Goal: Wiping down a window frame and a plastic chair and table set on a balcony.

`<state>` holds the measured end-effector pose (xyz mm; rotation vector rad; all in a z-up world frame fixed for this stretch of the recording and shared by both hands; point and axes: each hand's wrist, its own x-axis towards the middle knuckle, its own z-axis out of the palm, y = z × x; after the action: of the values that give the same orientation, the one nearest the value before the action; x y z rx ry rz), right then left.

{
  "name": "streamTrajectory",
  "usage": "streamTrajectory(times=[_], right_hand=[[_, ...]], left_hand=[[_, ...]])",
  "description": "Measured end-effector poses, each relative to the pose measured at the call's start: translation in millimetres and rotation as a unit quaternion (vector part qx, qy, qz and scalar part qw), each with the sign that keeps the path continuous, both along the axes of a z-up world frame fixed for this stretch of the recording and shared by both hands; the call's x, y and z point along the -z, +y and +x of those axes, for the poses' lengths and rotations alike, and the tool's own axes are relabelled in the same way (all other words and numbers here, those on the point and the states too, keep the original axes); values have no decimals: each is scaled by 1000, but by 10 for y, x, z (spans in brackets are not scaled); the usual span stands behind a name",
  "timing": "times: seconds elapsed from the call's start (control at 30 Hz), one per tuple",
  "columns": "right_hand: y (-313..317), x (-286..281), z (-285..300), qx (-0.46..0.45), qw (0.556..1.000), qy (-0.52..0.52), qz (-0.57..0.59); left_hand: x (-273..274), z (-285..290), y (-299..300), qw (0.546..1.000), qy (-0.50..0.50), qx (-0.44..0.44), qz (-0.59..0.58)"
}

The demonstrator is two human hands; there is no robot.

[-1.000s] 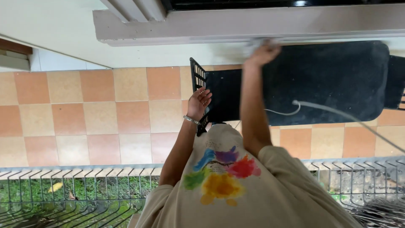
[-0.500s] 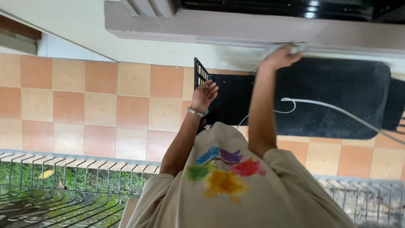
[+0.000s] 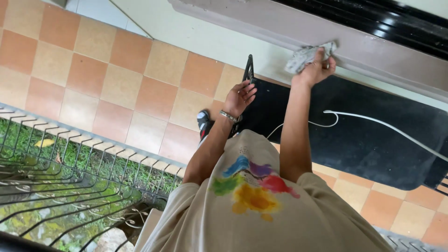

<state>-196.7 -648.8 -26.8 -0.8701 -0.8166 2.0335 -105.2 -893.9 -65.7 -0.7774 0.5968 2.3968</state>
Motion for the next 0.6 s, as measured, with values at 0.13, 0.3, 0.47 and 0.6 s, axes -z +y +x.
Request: streamTrajectory(times=[0.13, 0.3, 0.47, 0.6], right_hand=[[-276, 23, -211, 23, 997, 18, 65], [-1553, 211, -622, -30, 987, -35, 153], [-3143, -83, -1135, -86, 968, -73, 225], [-3804, -16, -1311, -141, 943, -152, 258]], left_hand=[[-7, -231, -115, 999, 22, 30, 12], [33, -477, -638, 997, 42, 48, 32], [-145, -902, -1446, 998, 34, 10, -43], [-87, -1130, -1960, 998, 22, 10, -51]])
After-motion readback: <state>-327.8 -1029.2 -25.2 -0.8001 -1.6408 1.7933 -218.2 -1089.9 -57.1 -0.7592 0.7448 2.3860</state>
